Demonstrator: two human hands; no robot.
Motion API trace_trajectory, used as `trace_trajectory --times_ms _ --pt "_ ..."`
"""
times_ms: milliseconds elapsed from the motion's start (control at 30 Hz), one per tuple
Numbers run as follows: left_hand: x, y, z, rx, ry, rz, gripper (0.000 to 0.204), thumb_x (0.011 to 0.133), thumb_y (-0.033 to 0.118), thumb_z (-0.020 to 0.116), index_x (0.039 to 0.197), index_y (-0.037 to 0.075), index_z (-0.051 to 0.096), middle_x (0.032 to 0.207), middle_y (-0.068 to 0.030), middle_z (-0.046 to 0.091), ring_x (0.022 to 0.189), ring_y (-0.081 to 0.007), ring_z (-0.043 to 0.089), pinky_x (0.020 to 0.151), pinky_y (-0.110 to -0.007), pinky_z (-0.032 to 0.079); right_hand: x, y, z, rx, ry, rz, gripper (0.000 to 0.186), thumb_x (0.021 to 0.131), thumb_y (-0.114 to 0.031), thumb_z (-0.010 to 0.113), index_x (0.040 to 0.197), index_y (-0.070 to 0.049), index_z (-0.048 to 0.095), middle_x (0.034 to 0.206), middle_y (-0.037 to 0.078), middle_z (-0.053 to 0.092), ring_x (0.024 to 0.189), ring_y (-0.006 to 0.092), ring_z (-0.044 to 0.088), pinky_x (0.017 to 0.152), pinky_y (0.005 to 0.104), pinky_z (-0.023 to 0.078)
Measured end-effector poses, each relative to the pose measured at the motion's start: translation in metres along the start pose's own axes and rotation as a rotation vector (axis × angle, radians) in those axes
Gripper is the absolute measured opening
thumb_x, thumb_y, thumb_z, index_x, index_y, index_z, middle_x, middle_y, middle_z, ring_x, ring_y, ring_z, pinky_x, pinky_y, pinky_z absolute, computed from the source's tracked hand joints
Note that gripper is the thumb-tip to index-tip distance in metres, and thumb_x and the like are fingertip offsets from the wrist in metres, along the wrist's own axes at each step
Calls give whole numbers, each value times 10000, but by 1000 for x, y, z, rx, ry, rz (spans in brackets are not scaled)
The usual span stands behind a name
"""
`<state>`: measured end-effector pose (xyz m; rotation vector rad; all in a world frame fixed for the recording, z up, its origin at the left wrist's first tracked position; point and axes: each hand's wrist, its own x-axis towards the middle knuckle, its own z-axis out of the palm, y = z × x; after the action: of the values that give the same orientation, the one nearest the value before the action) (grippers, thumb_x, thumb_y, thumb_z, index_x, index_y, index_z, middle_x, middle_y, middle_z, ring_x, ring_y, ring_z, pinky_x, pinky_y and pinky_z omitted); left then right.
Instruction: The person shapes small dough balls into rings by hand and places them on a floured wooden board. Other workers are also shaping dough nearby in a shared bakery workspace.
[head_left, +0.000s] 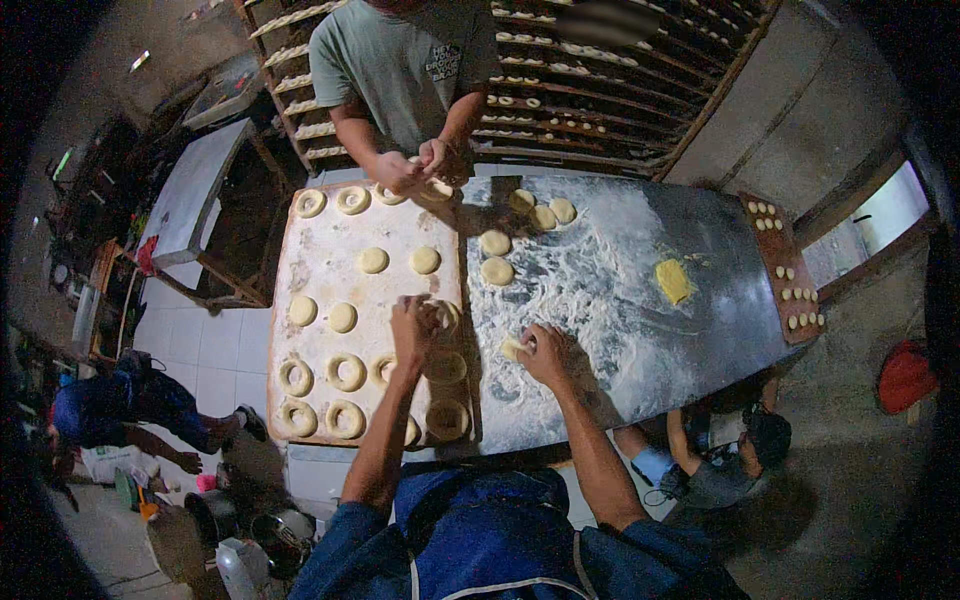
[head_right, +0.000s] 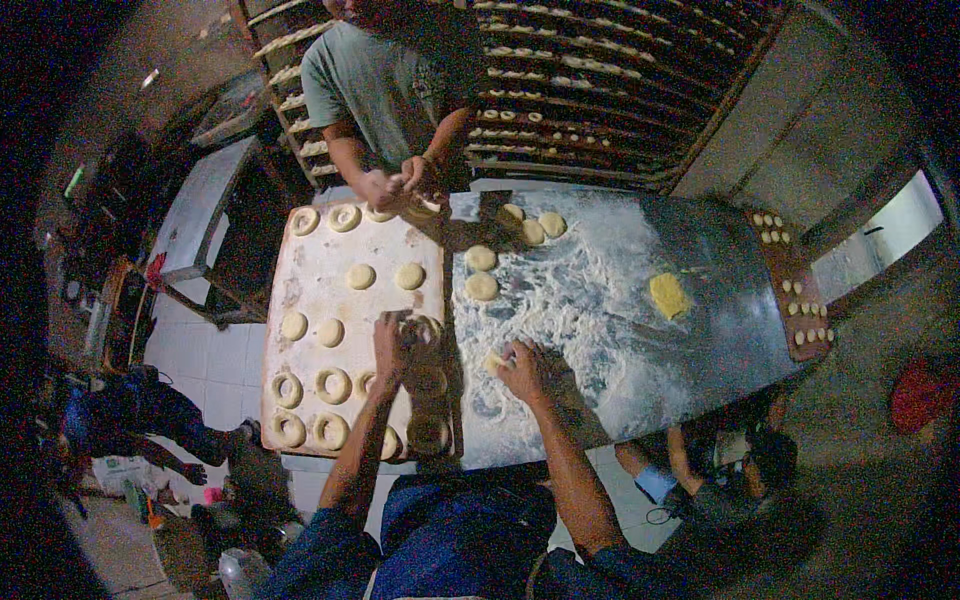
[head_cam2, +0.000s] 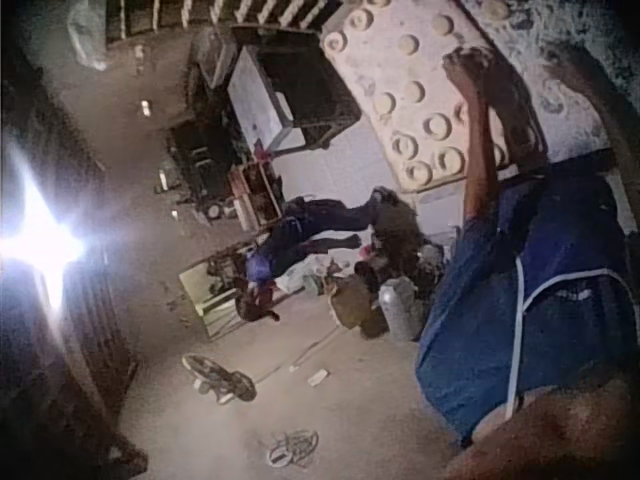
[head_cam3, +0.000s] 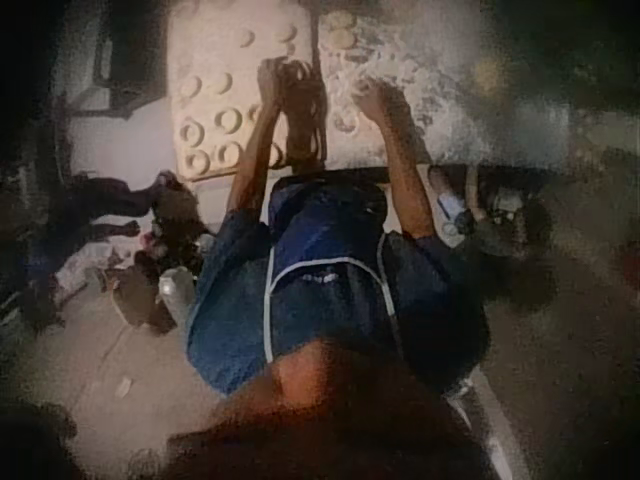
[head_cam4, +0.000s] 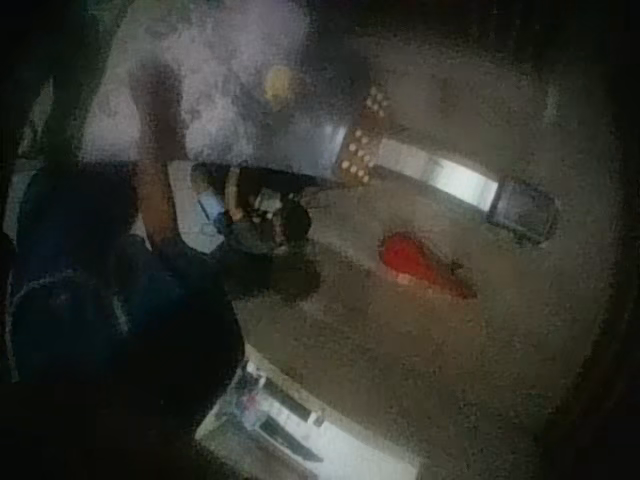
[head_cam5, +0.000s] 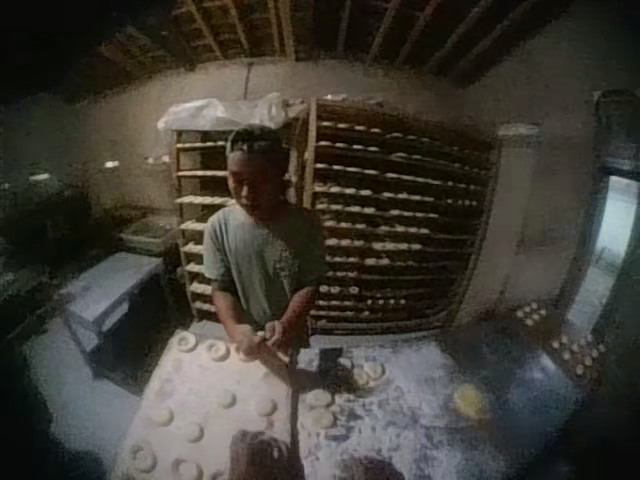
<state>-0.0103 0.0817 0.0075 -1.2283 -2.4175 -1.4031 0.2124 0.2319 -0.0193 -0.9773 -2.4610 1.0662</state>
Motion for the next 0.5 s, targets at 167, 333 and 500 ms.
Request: trace_trajectory --times_ms 167,333,500 --pt "-52 64 8 -502 -307 -364 351 826 232 689 1065 -11 604 925 -136 655 837 -208 623 731 -311 488 -16 -20 16 845 230 105 362 652 -102 747 874 -47 467 792 13 477 725 124 490 683 282 470" --pt "-66 92 -32 -903 -379 -454 265 887 176 614 1049 -33 622 943 -75 660 853 -126 597 757 -275 485 -44 -86 15 745 142 -5 463 664 -5 709 1022 -29 417 944 84 531 868 164 569 764 294 480" --pt "-69 80 -70 -796 -402 -397 238 886 157 604 1035 -26 630 952 -65 654 865 -127 588 773 -281 479 -55 -137 20 659 66 8 524 698 23 673 1129 -19 377 971 115 547 911 202 596 771 310 483"
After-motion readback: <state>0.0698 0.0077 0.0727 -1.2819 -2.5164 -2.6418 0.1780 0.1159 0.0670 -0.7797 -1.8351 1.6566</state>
